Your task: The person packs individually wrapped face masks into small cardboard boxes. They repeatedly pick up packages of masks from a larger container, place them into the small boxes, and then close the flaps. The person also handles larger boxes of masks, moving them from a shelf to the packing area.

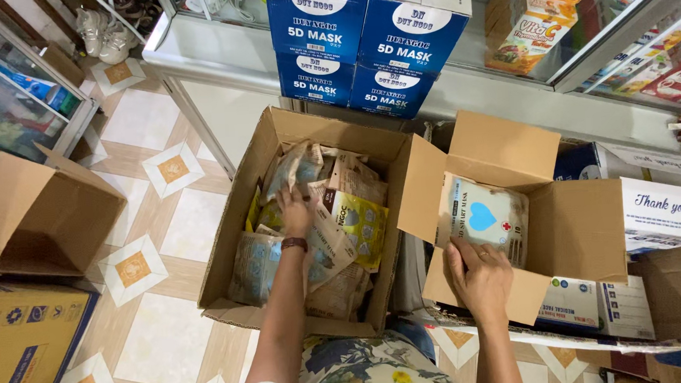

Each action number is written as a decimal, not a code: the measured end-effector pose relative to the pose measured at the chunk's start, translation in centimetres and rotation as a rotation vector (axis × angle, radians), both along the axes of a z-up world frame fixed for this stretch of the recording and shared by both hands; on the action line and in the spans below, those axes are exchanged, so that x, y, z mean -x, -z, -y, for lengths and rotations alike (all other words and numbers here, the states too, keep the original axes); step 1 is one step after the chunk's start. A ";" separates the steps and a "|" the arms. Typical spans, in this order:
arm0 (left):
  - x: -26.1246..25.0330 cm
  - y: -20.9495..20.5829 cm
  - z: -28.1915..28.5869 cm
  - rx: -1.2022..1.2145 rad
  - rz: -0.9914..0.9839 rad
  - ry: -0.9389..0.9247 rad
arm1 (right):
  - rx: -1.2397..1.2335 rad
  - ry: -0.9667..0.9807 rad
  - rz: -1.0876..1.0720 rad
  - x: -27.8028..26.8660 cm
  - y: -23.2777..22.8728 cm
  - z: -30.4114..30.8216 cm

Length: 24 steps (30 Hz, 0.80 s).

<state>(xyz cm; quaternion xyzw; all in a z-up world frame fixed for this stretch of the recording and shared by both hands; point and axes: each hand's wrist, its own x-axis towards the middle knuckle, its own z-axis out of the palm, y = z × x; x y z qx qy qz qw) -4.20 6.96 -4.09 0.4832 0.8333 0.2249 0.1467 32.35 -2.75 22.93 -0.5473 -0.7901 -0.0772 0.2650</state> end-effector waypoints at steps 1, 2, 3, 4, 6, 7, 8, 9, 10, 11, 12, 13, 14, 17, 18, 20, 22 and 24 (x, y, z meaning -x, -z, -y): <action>0.5 -0.6 0.1 -0.047 -0.070 0.009 | -0.011 -0.014 -0.008 0.0 0.0 0.1; 1.0 -1.5 0.3 -0.171 -0.083 -0.001 | -0.022 -0.028 -0.016 0.0 0.0 0.1; 1.7 -2.7 0.4 -0.297 -0.096 -0.012 | -0.037 -0.043 -0.025 0.0 0.0 0.1; 2.2 -4.1 0.6 -0.424 -0.108 -0.023 | -0.031 -0.032 -0.014 0.0 -0.1 0.0; 2.2 -8.0 1.7 -0.577 0.268 -0.153 | -0.009 -0.005 0.008 0.1 -0.2 0.0; 1.9 -10.5 2.3 -0.649 0.461 -0.213 | -0.016 -0.013 0.004 0.1 -0.2 0.0; 1.8 -12.7 2.9 -0.768 0.421 -0.197 | -0.024 -0.021 0.000 0.1 -0.2 0.1; 1.5 -14.7 3.5 -0.884 0.381 -0.178 | -0.029 -0.027 -0.004 0.1 -0.2 0.1; 1.2 -16.3 4.0 -1.000 0.341 -0.158 | -0.024 -0.035 -0.016 0.1 -0.2 0.1; 0.8 -17.6 4.6 -1.066 0.440 -0.160 | -0.021 -0.045 -0.027 0.1 -0.2 0.1; 0.4 -18.7 5.1 -1.130 0.540 -0.162 | -0.018 -0.055 -0.039 0.0 -0.2 0.1; 0.0 -19.7 5.5 -1.190 0.645 -0.162 | -0.007 -0.056 -0.055 0.0 -0.2 0.1; -0.3 -20.7 5.9 -1.218 0.806 -0.161 | 0.004 -0.056 -0.072 0.1 -0.1 0.0; -2.0 -23.0 7.0 -1.234 1.267 -0.135 | 0.033 -0.070 -0.161 0.1 -0.2 0.1; -2.7 -23.4 7.5 -1.213 1.389 -0.121 | 0.044 -0.074 -0.200 0.2 -0.2 0.1; -4.5 -24.0 8.1 -1.151 1.600 -0.028 | 0.089 -0.119 -0.298 0.7 -0.3 0.5; -6.4 -24.3 8.1 -1.085 1.771 0.133 | 0.175 -0.172 -0.446 1.1 -0.5 1.1; -8.8 -24.8 9.0 -0.901 1.922 0.183 | 0.301 -0.243 -0.644 1.2 -0.6 1.9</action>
